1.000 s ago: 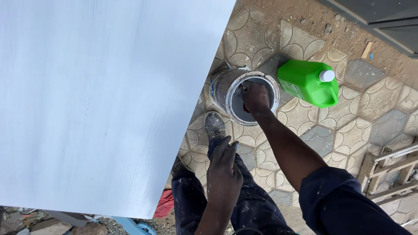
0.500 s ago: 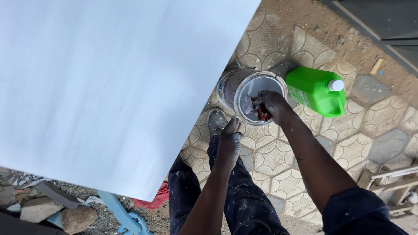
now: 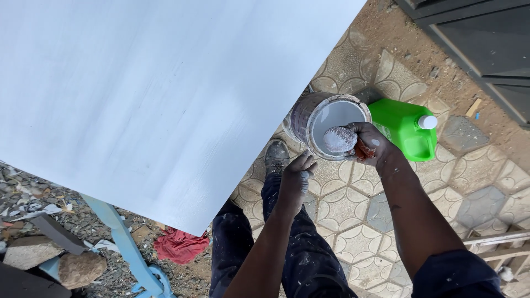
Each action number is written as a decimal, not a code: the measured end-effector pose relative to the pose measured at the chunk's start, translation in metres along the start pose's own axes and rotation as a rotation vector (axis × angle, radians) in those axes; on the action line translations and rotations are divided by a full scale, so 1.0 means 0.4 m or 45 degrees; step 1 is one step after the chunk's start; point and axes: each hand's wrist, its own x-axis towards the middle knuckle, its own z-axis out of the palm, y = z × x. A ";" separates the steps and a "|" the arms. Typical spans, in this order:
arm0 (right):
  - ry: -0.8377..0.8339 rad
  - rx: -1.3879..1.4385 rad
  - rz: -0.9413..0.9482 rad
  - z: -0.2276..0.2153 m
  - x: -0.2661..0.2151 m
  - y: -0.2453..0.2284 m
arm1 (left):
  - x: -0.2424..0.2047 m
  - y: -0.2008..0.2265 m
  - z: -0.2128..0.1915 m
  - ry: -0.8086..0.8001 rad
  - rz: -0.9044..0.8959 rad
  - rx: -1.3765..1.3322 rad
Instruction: Applying white paint to a cabinet door or wooden panel using a cloth or sponge.
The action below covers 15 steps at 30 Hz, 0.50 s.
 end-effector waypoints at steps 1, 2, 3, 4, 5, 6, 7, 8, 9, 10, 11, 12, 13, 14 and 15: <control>0.013 0.000 -0.009 -0.039 0.037 0.028 | -0.034 0.051 0.022 -0.013 -0.005 -0.009; -0.135 0.095 -0.026 -0.085 0.070 0.052 | -0.065 0.098 0.049 0.041 -0.075 0.199; -0.284 0.187 -0.043 -0.132 0.101 0.075 | -0.098 0.147 0.074 0.094 -0.143 0.409; -0.272 0.183 -0.059 -0.127 0.077 0.080 | -0.116 0.158 0.069 0.076 -0.142 0.399; -0.321 0.292 -0.101 -0.120 0.054 0.087 | -0.135 0.169 0.062 0.079 -0.226 0.479; -0.377 0.397 -0.142 -0.109 0.032 0.093 | -0.154 0.183 0.051 0.086 -0.306 0.559; -0.371 0.389 -0.155 -0.153 0.055 0.121 | -0.204 0.239 0.091 0.073 -0.299 0.550; -0.623 0.482 -0.209 -0.189 0.084 0.140 | -0.248 0.301 0.127 0.060 -0.476 0.547; -0.879 0.570 -0.256 -0.222 0.112 0.159 | -0.297 0.364 0.161 0.043 -0.653 0.543; -0.893 0.552 -0.258 -0.181 0.049 0.162 | -0.341 0.428 0.174 0.046 -0.632 0.537; -0.864 0.526 -0.408 -0.140 -0.014 0.168 | -0.387 0.492 0.186 -0.119 -0.653 0.699; -0.833 0.500 -0.550 -0.100 -0.079 0.180 | -0.439 0.553 0.196 -0.280 -0.676 0.858; -0.845 0.484 -0.546 -0.080 -0.088 0.193 | -0.476 0.631 0.204 -0.271 -0.661 0.850; -0.852 0.485 -0.631 -0.063 -0.097 0.203 | -0.510 0.706 0.212 -0.320 -0.566 0.922; -0.860 0.486 -0.716 -0.046 -0.106 0.212 | -0.546 0.781 0.220 -0.367 -0.469 0.995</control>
